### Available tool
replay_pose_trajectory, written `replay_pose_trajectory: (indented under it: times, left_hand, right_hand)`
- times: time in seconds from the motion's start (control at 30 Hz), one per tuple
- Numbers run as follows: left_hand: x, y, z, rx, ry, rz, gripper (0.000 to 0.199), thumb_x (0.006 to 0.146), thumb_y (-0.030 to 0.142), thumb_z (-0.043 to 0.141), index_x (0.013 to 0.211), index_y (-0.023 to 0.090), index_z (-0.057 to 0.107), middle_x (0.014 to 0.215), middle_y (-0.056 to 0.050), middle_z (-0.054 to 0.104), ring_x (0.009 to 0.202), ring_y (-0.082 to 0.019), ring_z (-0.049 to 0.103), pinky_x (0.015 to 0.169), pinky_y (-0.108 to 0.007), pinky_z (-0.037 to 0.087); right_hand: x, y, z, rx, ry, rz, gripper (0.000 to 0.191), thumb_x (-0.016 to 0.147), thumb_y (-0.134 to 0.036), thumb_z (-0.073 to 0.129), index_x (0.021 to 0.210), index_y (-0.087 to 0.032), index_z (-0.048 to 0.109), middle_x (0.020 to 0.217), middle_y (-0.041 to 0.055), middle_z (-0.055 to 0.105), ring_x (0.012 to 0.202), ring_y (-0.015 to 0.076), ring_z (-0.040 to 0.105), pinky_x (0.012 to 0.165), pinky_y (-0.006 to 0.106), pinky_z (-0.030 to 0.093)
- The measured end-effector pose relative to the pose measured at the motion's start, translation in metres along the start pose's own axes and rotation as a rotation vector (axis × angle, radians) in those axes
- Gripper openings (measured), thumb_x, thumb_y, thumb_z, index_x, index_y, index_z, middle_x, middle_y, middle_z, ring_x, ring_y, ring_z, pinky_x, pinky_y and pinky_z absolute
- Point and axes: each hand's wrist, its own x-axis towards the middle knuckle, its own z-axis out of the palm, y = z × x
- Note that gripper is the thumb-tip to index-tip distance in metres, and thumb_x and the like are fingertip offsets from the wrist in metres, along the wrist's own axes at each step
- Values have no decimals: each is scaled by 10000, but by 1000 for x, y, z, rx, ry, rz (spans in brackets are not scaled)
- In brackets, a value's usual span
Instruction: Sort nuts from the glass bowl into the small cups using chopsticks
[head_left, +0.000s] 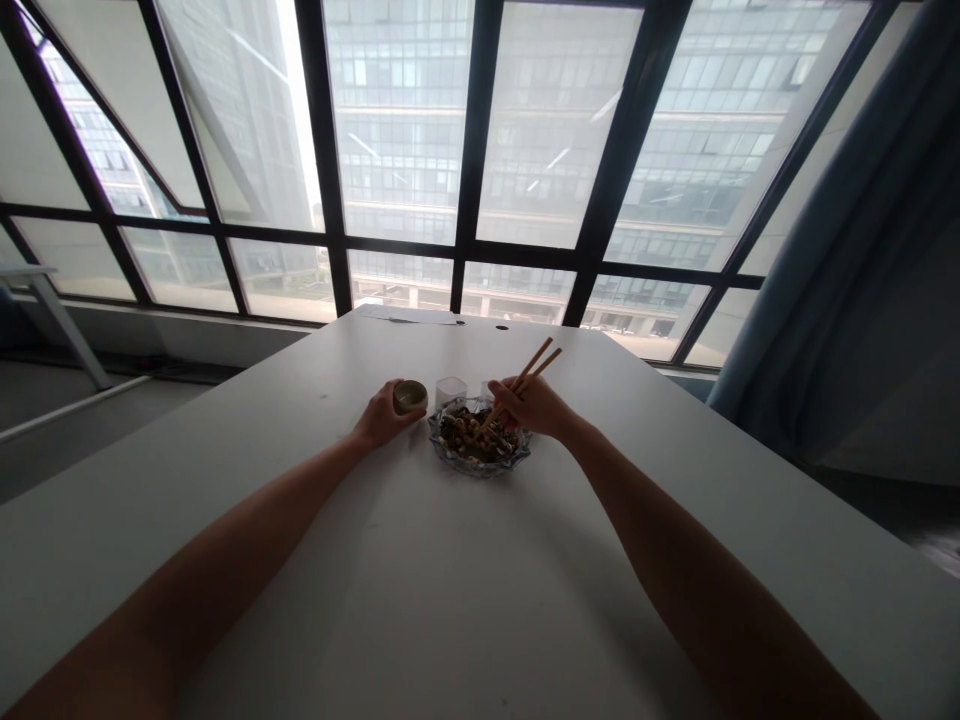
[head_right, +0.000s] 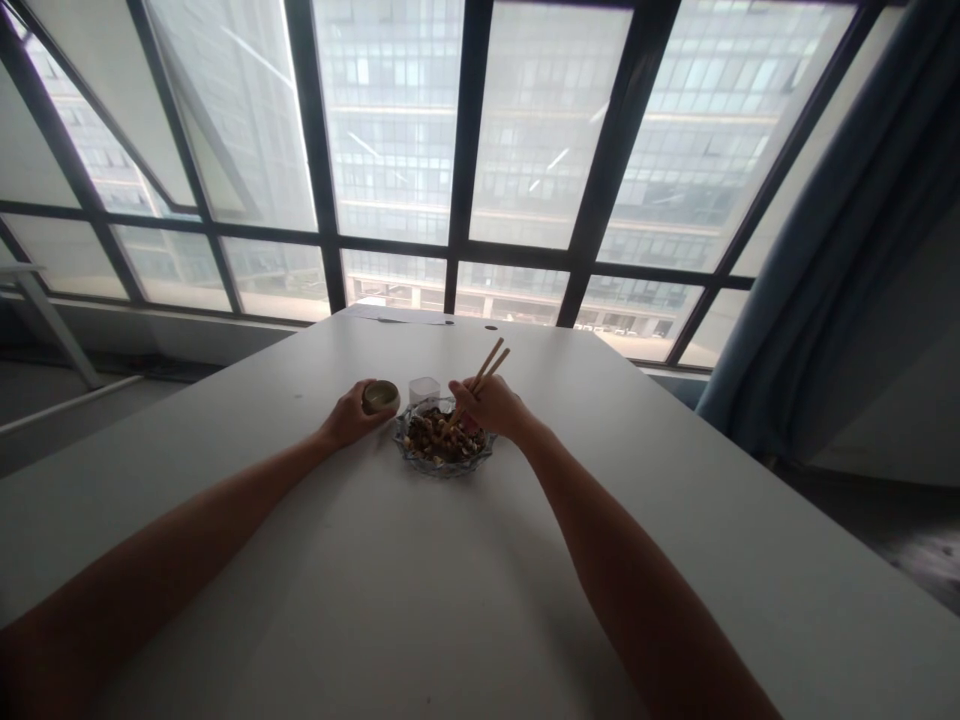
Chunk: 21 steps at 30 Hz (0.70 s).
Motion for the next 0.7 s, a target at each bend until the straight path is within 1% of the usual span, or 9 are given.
replay_pose_trajectory:
  times: [0.13, 0.2, 0.23, 0.3, 0.37, 0.43, 0.5, 0.57, 0.7]
  left_hand:
    - [0, 1, 0, -5, -5, -17, 731, 706, 559, 747, 1279, 161, 525, 1205, -151, 686, 1110, -308, 666, 958, -436, 540]
    - [0, 0, 1, -6, -9, -20, 723, 715, 554, 744, 1282, 161, 527, 1200, -151, 688, 1107, -305, 667, 966, -438, 535]
    - [0, -1, 1, -7, -11, -22, 720, 717, 553, 744, 1284, 165, 528, 1195, -147, 691, 1103, -303, 668, 969, -438, 533]
    - [0, -2, 1, -6, -17, -32, 718, 715, 552, 750, 1286, 176, 531, 1187, -137, 696, 1096, -298, 670, 973, -437, 530]
    - [1, -2, 1, -5, -25, -44, 721, 716, 556, 752, 1291, 182, 532, 1185, -131, 698, 1099, -297, 669, 975, -433, 528]
    - [1, -1, 1, -3, -38, -53, 723, 720, 567, 747, 1294, 183, 534, 1186, -130, 698, 1104, -299, 668, 972, -431, 530]
    - [1, -1, 1, 1, -51, -61, 730, 725, 580, 739, 1296, 173, 535, 1192, -140, 696, 1107, -305, 667, 968, -432, 533]
    - [1, 0, 0, 8, -62, -71, 744, 725, 587, 734, 1298, 156, 536, 1200, -155, 692, 1107, -311, 668, 966, -431, 534]
    - [1, 0, 0, 15, -66, -76, 758, 724, 592, 732, 1303, 145, 534, 1201, -164, 692, 1103, -316, 668, 964, -432, 533]
  right_hand:
    - [1, 1, 0, -100, 139, -106, 488, 875, -632, 594, 659, -196, 629, 526, 33, 655, 429, 153, 623, 412, 230, 479]
    - [1, -1, -2, -116, 164, -126, 484, 891, -621, 576, 669, -193, 624, 543, 41, 661, 448, 158, 633, 419, 232, 479]
    - [0, -2, -3, -124, 155, -133, 478, 896, -610, 572, 669, -192, 623, 551, 45, 666, 455, 159, 635, 421, 233, 478]
    - [-1, -2, -4, -142, 86, -132, 452, 897, -575, 584, 659, -193, 623, 560, 48, 676, 459, 158, 632, 419, 233, 472]
    - [-2, 0, -4, -154, -5, -102, 404, 878, -527, 622, 644, -198, 620, 546, 39, 674, 451, 158, 624, 408, 231, 460]
    - [-3, 1, -4, -149, -62, -66, 351, 855, -475, 657, 636, -204, 613, 523, 25, 665, 448, 160, 623, 401, 227, 451]
    - [-4, 1, -4, -128, -64, -63, 327, 860, -439, 645, 634, -207, 599, 517, 15, 658, 447, 157, 621, 403, 225, 452]
    - [-4, -1, -4, -103, -54, -81, 341, 880, -427, 608, 623, -205, 578, 516, 13, 650, 437, 149, 609, 413, 230, 461]
    - [-4, -5, -3, -60, -63, -31, 361, 888, -470, 604, 640, -208, 573, 519, 11, 648, 434, 154, 609, 428, 245, 480]
